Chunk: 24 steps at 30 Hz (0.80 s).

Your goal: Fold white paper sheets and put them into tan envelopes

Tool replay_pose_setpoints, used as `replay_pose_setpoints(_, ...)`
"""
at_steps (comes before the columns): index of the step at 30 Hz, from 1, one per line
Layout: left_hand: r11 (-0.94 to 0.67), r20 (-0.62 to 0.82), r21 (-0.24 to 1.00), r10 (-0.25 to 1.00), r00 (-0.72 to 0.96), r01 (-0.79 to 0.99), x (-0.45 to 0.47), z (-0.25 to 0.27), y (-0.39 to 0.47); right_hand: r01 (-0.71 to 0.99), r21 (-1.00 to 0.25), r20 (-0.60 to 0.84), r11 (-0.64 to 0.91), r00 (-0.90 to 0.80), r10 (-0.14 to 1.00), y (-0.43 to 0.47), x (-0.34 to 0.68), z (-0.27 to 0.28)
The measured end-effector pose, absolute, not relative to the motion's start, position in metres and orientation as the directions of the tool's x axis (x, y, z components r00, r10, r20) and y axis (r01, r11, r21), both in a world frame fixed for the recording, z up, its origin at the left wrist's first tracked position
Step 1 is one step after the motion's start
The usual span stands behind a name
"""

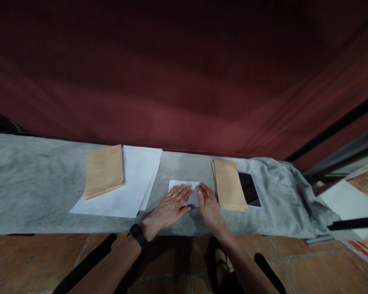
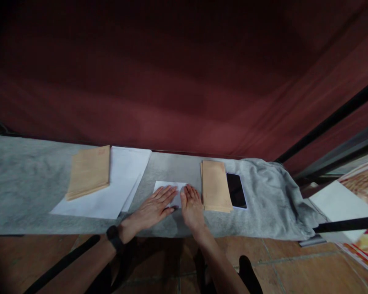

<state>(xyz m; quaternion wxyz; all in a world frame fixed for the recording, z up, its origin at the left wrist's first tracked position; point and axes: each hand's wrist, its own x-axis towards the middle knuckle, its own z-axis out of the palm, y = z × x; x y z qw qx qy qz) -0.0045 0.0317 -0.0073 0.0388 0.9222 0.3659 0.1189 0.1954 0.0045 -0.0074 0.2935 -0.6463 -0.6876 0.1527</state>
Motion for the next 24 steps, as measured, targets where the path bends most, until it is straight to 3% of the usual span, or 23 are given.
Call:
replay_pose_setpoints(11,-0.809,0.149,0.216,0.58,0.8,0.546,-0.008,0.011,0.001,0.688,-0.718,0.19,0.108,0.045,0.981,0.011,0.205,0.002)
replay_pose_setpoints(19,-0.651,0.195,0.165,0.758,0.622,0.741,-0.025,-0.004,0.029,0.664,-0.739,0.208,0.116,0.061,0.976,0.017,0.205,0.005)
replay_pose_setpoints(24,-0.728,0.223,0.223,0.686,0.693,0.648,0.002,0.003,0.02,0.515,-0.854,0.118,0.067,0.066,0.991,0.02,0.203,0.013)
